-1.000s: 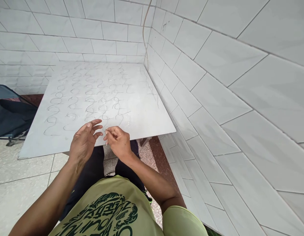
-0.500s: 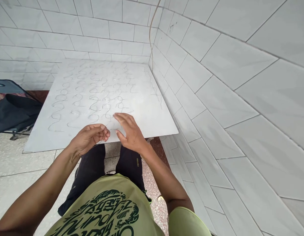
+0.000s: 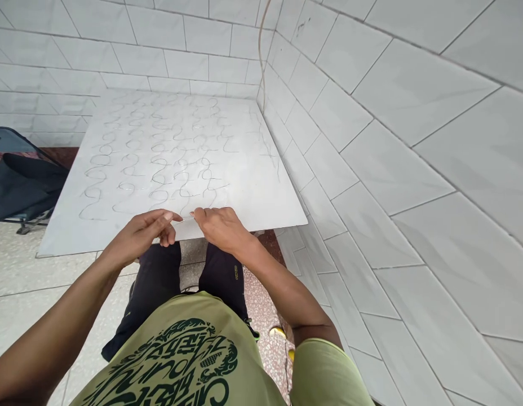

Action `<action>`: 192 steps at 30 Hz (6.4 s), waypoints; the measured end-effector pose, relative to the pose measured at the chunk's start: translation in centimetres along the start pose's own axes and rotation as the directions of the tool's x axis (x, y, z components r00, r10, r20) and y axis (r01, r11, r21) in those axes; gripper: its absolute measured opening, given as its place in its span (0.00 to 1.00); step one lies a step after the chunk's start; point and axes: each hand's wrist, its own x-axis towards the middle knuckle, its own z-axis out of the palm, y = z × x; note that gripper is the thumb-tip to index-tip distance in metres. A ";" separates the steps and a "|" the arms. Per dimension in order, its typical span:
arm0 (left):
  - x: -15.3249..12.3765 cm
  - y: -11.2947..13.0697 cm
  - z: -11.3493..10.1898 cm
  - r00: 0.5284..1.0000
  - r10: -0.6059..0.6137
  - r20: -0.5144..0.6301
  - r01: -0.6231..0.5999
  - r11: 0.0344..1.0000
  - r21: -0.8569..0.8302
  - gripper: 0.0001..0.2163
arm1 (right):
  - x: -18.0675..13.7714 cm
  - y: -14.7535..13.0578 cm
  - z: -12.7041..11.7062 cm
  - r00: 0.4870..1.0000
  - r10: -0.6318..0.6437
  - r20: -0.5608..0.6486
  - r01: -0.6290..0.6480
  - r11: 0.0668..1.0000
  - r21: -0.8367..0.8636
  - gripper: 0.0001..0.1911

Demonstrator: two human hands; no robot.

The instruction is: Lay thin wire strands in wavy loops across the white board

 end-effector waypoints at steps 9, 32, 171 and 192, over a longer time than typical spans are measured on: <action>-1.2 -0.3 0.2 0.942 0.306 -0.140 -0.202 0.846 0.494 0.13 | 0.9 -1.1 -1.3 0.990 0.137 0.035 -0.136 0.990 -0.021 0.30; -2.7 -0.4 -1.1 0.883 0.278 -0.378 -0.074 0.878 0.472 0.16 | 2.2 -2.8 4.2 0.718 0.586 0.376 -0.433 -0.046 0.900 0.23; 0.0 0.7 -4.7 0.955 0.133 -0.265 -0.178 0.972 -0.156 0.24 | -2.0 -5.5 3.7 0.914 0.342 0.219 -0.025 -0.491 0.871 0.14; 0.1 -0.6 -4.1 0.909 0.149 -0.389 -0.173 0.984 -0.029 0.17 | -2.7 -5.6 4.8 0.907 0.355 0.228 -0.139 -0.257 0.956 0.15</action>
